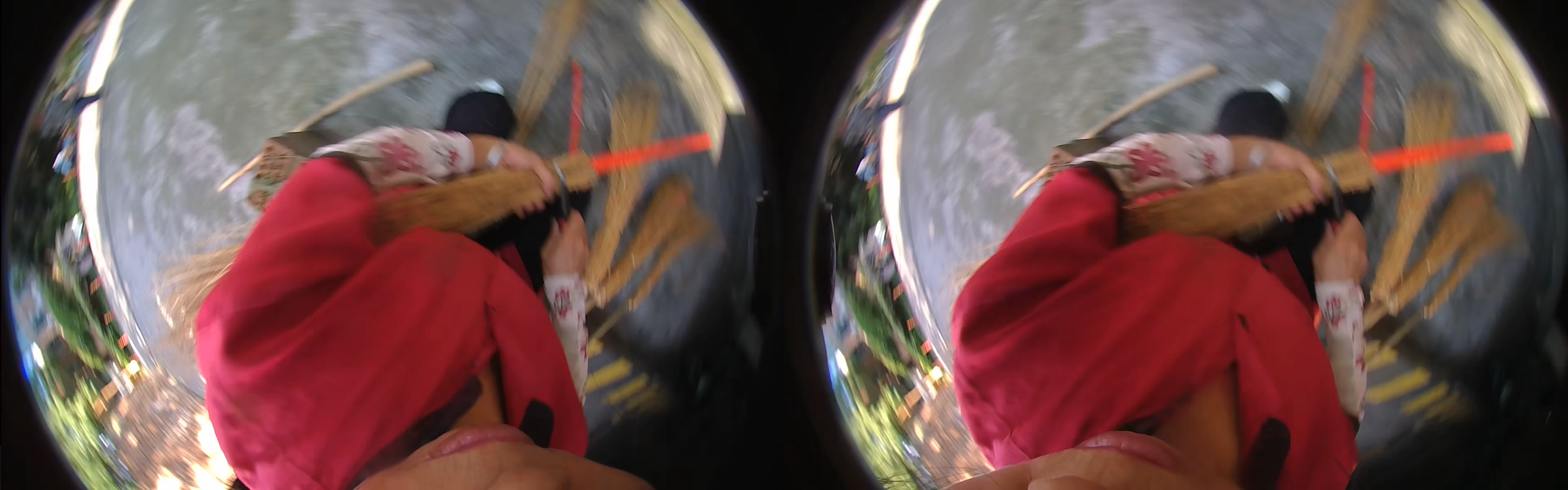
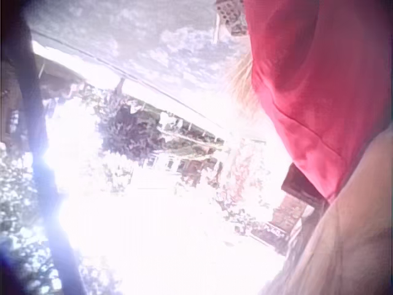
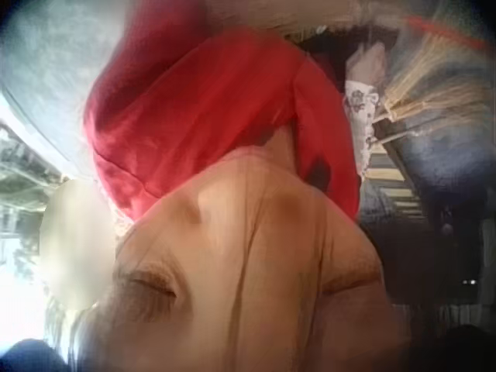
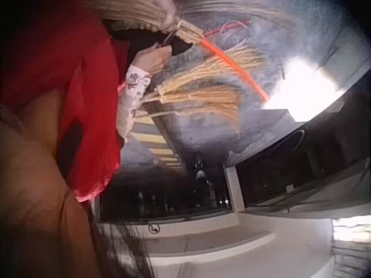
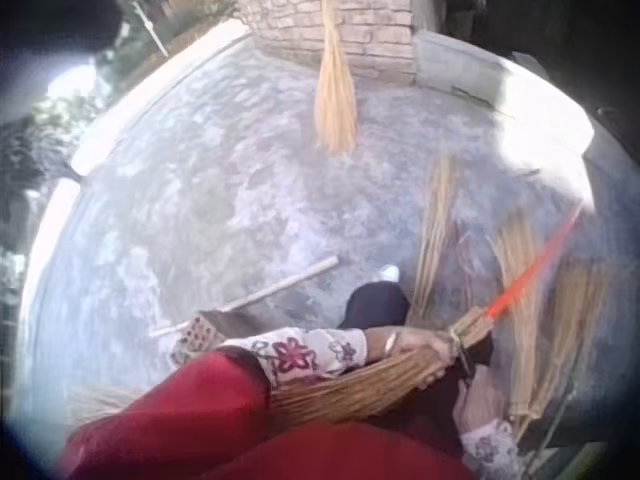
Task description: The person sits on the ground and assembles a straw broom by wrapping wire around the bundle and securing it with pliers. They repeatedly tighten and trim the wire, then attach an orange handle to the finished broom.
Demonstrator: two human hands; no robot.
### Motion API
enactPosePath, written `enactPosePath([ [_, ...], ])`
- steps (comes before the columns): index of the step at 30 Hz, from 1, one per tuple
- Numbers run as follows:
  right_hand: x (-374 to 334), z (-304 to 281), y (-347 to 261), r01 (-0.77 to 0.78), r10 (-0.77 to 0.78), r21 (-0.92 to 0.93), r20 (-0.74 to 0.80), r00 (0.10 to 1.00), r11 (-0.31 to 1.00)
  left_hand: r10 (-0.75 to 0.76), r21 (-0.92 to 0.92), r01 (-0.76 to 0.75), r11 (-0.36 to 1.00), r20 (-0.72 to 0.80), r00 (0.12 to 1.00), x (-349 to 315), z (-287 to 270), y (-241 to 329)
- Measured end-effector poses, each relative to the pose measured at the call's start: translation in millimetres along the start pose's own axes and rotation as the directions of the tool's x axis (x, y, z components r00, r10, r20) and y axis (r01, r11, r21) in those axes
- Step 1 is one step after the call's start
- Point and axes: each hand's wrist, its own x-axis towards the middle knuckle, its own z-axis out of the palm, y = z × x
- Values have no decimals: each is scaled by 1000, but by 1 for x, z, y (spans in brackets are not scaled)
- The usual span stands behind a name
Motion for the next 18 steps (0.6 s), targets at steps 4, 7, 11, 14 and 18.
enactPosePath([
  [4, -14, -6, 8, -75, 62, 244, 61, 996, 967, 74, 128, -66, 990, -63, 995, -6, 13, -6],
  [7, -13, -18, 11, -86, 25, 382, 161, 987, 920, 116, 169, -94, 981, -124, 985, -14, 29, -10],
  [11, -1, -31, 8, -252, -4, 614, 384, 923, 748, 124, 145, -104, 984, -137, 983, -22, 39, -8],
  [14, 2, -34, 10, -626, 50, 665, 668, 742, 407, 110, 135, -101, 986, -59, 992, -24, 36, -7],
  [18, 0, -29, 8, -712, 30, 664, 726, 687, 228, 112, 131, -109, 985, -12, 994, -23, 28, -6],
])
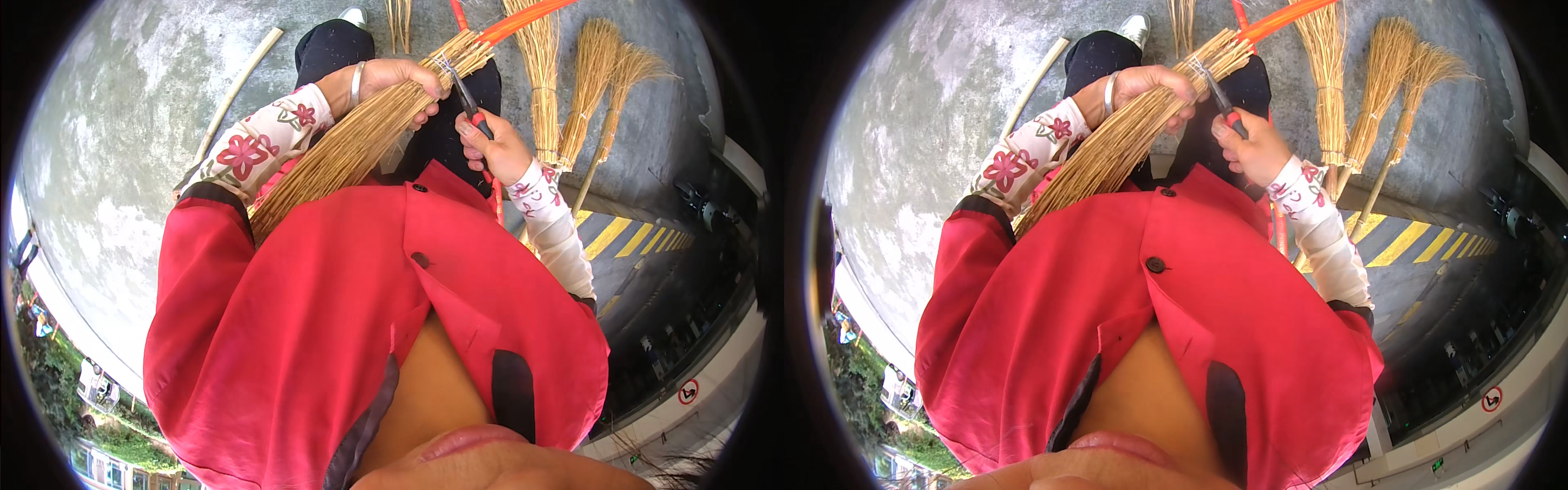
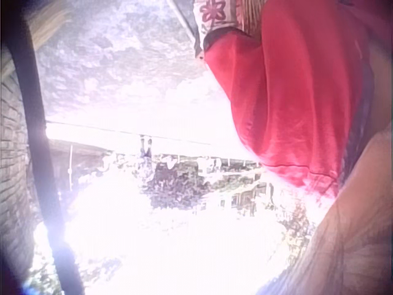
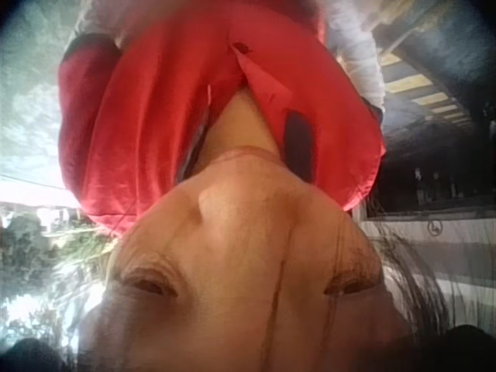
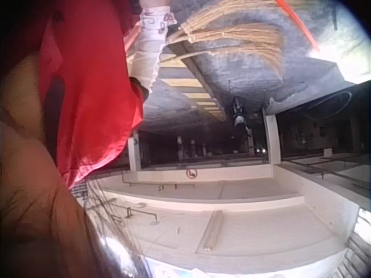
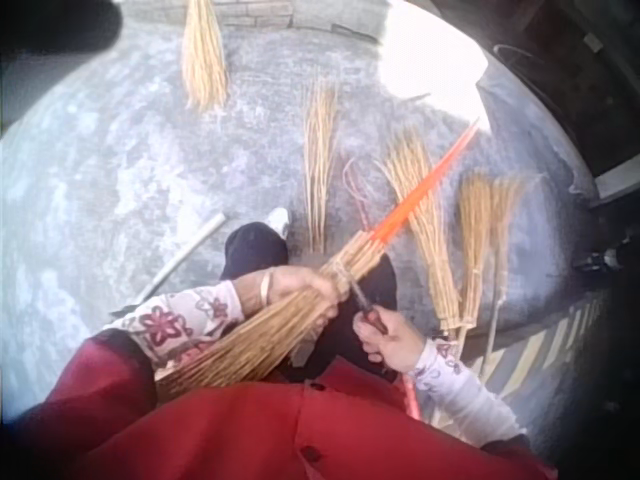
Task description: The person sits on the ground and assembles a straw broom by wrapping wire around the bundle and securing it with pliers. They repeatedly tighten and trim the wire, then attach an orange handle to the finished broom.
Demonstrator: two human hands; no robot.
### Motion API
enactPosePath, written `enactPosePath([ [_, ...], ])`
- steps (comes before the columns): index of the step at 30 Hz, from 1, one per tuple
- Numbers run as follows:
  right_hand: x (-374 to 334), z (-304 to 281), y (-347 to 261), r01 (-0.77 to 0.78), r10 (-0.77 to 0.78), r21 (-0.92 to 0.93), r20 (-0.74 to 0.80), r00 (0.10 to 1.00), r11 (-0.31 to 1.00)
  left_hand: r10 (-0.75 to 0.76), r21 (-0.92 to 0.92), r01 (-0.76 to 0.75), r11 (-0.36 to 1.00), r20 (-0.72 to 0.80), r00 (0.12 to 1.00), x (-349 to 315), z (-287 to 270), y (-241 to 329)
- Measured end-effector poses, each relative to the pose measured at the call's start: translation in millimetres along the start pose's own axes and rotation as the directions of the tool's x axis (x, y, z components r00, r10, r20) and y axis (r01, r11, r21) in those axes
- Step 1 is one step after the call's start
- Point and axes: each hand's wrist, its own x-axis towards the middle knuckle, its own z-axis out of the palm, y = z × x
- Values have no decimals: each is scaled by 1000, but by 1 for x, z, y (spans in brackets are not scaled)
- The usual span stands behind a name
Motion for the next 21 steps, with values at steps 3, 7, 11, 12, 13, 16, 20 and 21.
enactPosePath([
  [3, 2, 9, 5, 167, -274, -477, -165, 947, 863, -26, -6, 26, 1000, -31, 999, 1, 1, 0],
  [7, -1, 20, 8, 154, -540, -812, -221, 812, 563, 3, 129, 26, 991, -221, 975, -3, 12, 3],
  [11, -5, 26, 11, 242, -387, -499, -210, 898, 832, 61, 303, 67, 951, -394, 917, -14, 32, 10],
  [12, -7, 26, 13, 221, -276, -262, -193, 942, 939, 73, 348, 100, 932, -453, 889, -14, 38, 12],
  [13, -8, 28, 12, 174, -173, -9, -120, 978, 985, 98, 397, 102, 912, -453, 886, -17, 44, 15],
  [16, -15, 28, 14, 118, -102, 369, -62, 993, 922, 205, 553, 177, 814, -559, 803, -7, 69, 24],
  [20, -16, 26, 8, 63, -92, 571, 22, 996, 818, 411, 745, 278, 606, -593, 693, -4, 93, 38],
  [21, -14, 25, 6, 62, -148, 613, 92, 985, 787, 455, 777, 322, 541, -592, 665, -7, 96, 40],
])
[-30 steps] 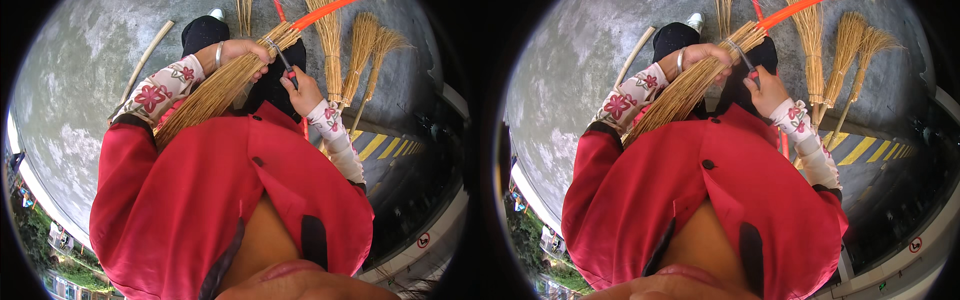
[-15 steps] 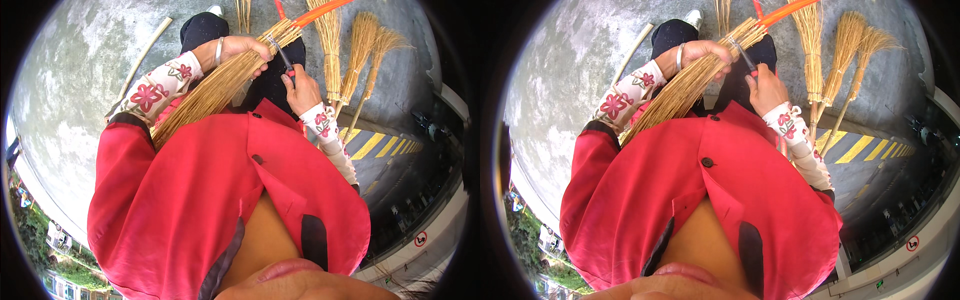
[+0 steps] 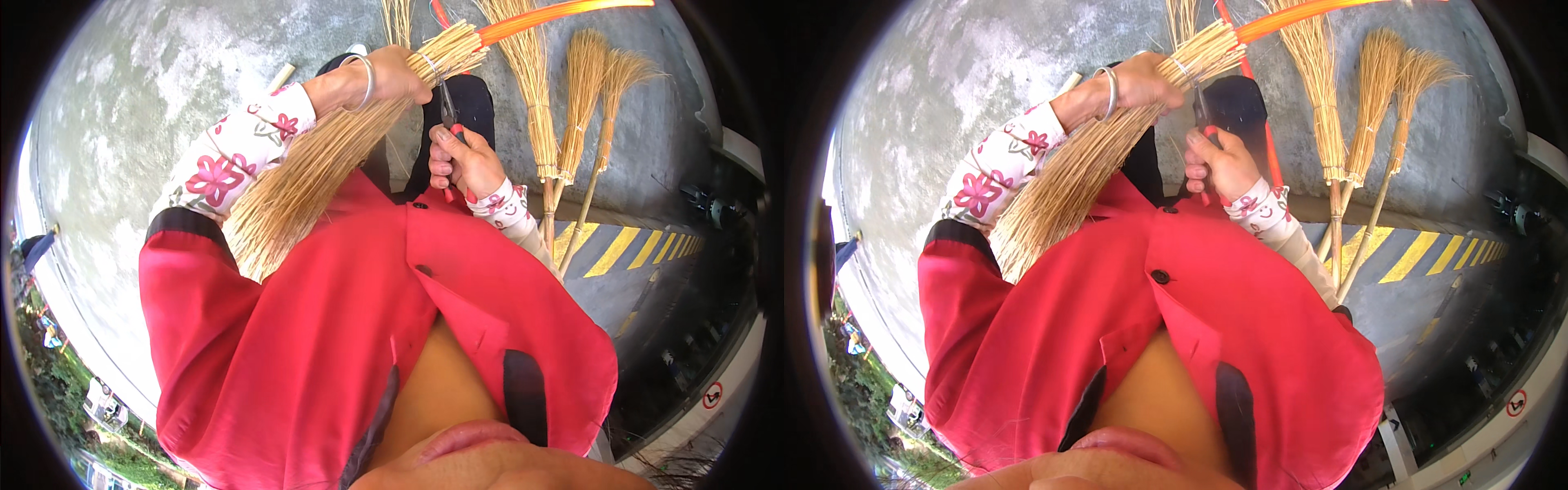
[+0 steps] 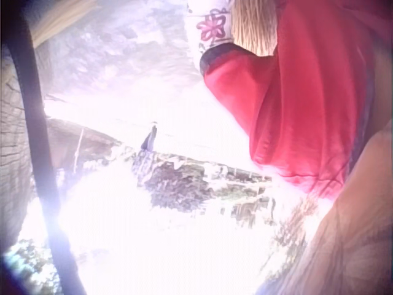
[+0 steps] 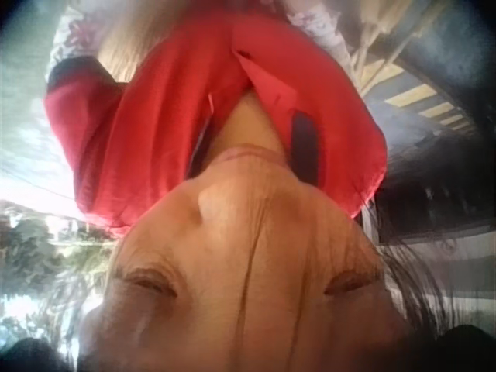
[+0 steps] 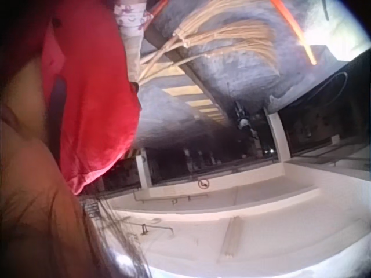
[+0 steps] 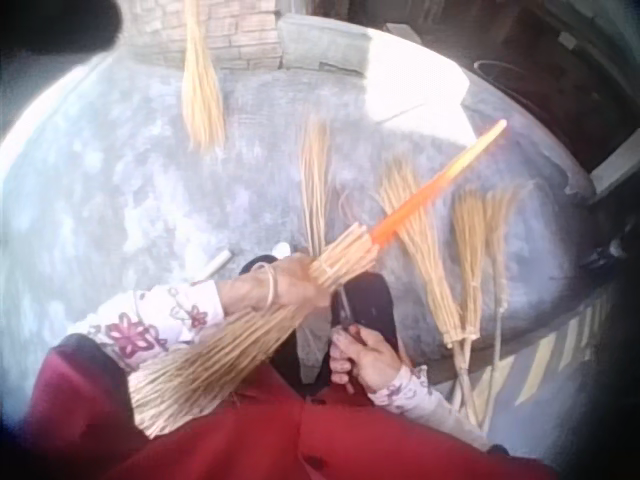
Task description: The person sits on the ground and assembles a straw broom by wrapping wire around the bundle and securing it with pliers. They repeatedly tighten and trim the wire, then attach an orange handle to the finished broom.
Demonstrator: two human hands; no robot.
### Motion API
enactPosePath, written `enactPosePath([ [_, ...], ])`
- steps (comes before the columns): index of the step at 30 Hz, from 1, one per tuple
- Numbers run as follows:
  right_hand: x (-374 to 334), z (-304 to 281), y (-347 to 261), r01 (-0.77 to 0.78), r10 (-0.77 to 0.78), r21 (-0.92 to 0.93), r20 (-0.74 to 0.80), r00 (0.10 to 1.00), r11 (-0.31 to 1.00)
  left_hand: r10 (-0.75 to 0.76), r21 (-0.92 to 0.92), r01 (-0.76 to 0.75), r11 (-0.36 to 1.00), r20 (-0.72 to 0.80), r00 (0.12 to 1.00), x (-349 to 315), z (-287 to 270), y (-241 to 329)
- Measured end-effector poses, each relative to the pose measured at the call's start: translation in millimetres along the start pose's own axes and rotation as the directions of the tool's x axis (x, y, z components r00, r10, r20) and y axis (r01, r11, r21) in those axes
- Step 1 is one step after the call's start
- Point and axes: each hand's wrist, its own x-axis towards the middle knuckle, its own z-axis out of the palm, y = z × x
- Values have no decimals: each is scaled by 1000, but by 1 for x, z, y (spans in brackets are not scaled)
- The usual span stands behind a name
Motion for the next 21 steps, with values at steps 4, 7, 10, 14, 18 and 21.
enactPosePath([
  [4, 4, -12, -23, -183, 164, 100, 173, 971, 978, 170, 401, -89, 912, -172, 970, -1, -2, 8],
  [7, 10, -21, -37, -299, 242, 140, 322, 915, 944, 258, 563, -78, 823, -248, 934, -1, 0, 8],
  [10, 15, -26, -46, -413, 308, 206, 400, 863, 887, 324, 641, -106, 760, -231, 917, -2, 0, 5],
  [14, 12, -33, -54, -513, 357, 271, 462, 812, 814, 417, 684, -189, 705, -184, 890, -3, 2, -2],
  [18, -6, -33, -46, -607, 396, 368, 505, 767, 705, 527, 716, -275, 642, -152, 836, -15, 12, -15],
  [21, -12, -20, -26, -630, 414, 171, 621, 665, 757, 512, 743, -246, 622, -148, 846, -28, 20, -24],
])
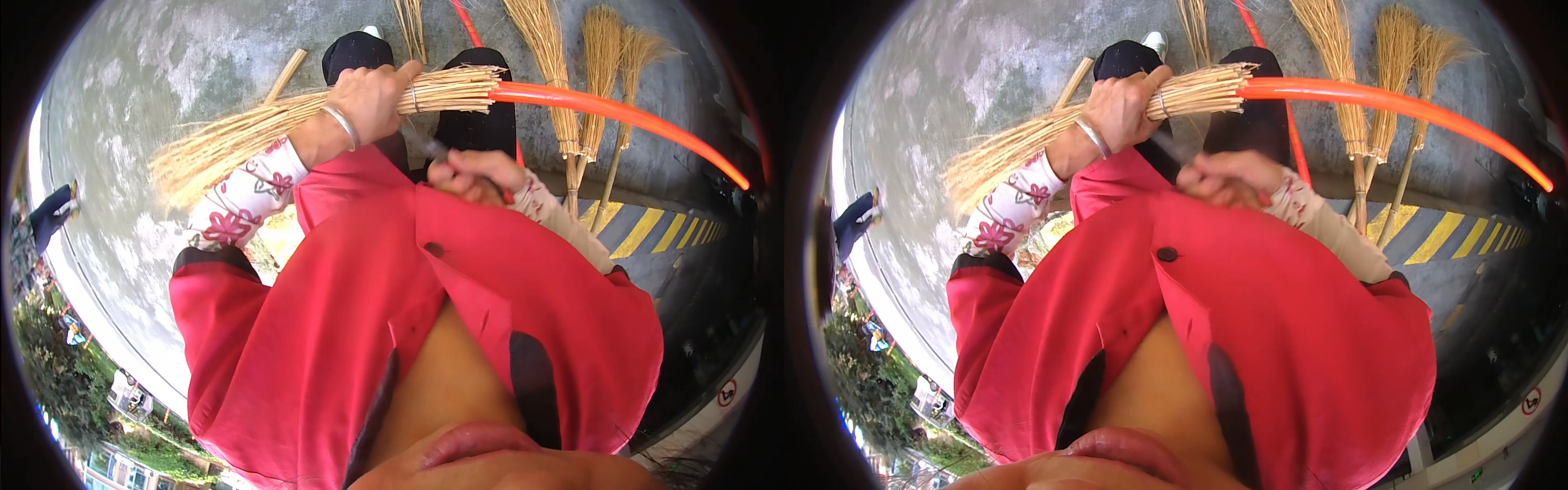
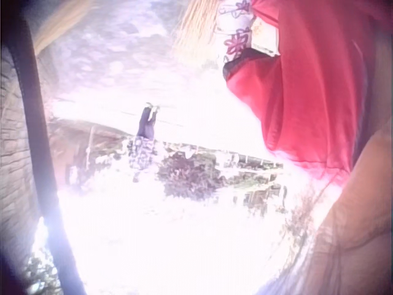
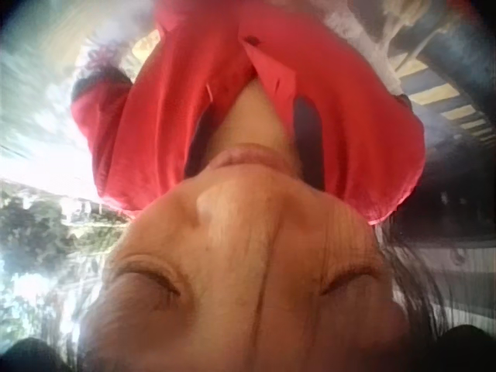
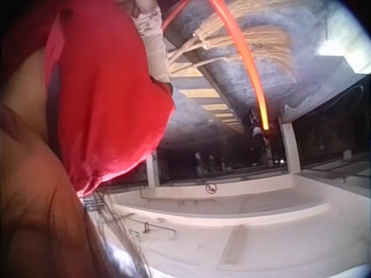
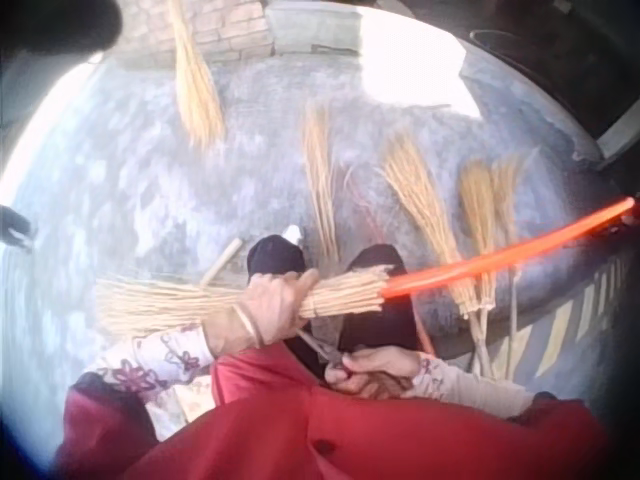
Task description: The person sits on the ground and assembles a straw broom by wrapping wire around the bundle and securing it with pliers. They repeatedly tighten and trim the wire, then attach an orange handle to the finished broom.
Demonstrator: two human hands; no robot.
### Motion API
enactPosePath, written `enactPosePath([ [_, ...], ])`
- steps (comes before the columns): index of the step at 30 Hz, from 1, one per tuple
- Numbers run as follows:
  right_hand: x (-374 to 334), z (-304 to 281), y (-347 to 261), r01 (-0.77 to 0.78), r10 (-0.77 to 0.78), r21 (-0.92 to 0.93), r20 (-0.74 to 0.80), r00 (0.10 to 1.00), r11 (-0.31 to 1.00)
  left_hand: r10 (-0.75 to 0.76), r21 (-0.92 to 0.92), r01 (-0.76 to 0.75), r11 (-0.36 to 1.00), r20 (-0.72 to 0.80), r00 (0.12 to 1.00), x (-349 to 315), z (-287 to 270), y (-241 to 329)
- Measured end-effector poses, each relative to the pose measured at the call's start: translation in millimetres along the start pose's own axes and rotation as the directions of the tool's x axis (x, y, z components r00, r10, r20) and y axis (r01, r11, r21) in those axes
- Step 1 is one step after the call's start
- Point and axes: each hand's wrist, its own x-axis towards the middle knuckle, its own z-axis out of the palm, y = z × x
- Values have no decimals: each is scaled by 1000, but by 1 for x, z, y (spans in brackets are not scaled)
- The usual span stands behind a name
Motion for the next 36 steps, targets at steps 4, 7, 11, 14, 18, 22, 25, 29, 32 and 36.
enactPosePath([
  [4, 14, 5, -4, 67, -95, -419, -47, 994, 906, 3, -79, 18, 997, 252, 968, 13, -16, -5],
  [7, -9, 11, -7, 228, -336, -690, -25, 941, 687, 63, -414, 88, 906, 338, 939, 39, -39, -17],
  [11, -44, 10, 12, 307, -546, -813, -15, 838, 494, -10, -555, 535, 637, 688, 726, 62, -58, -30],
  [14, -40, -1, 26, 338, -780, -884, -47, 624, 323, 268, -630, 686, 363, 776, 571, 67, -41, -24],
  [18, -38, -3, 32, 173, -949, -978, -58, 309, 116, 414, -634, 747, 200, 745, 522, 63, 0, -14],
  [22, -34, 1, 26, -205, -949, -930, 276, 151, -304, 502, -660, 746, 93, 678, 537, 58, 32, -7],
  [25, -21, -10, 19, -90, -976, -988, 106, 189, -124, 492, -663, 747, 54, 668, 558, 56, 42, -7],
  [29, -11, -35, 17, 87, -986, -996, 17, 166, -2, 414, -646, 759, 88, 716, 562, 49, 55, -10],
  [32, -16, -45, 31, 332, -915, -894, -170, 366, 299, 365, -645, 747, 162, 742, 562, 49, 66, -14],
  [36, -14, -48, 66, 402, -792, -757, -241, 561, 515, 341, -662, 706, 249, 743, 576, 50, 71, -18],
])
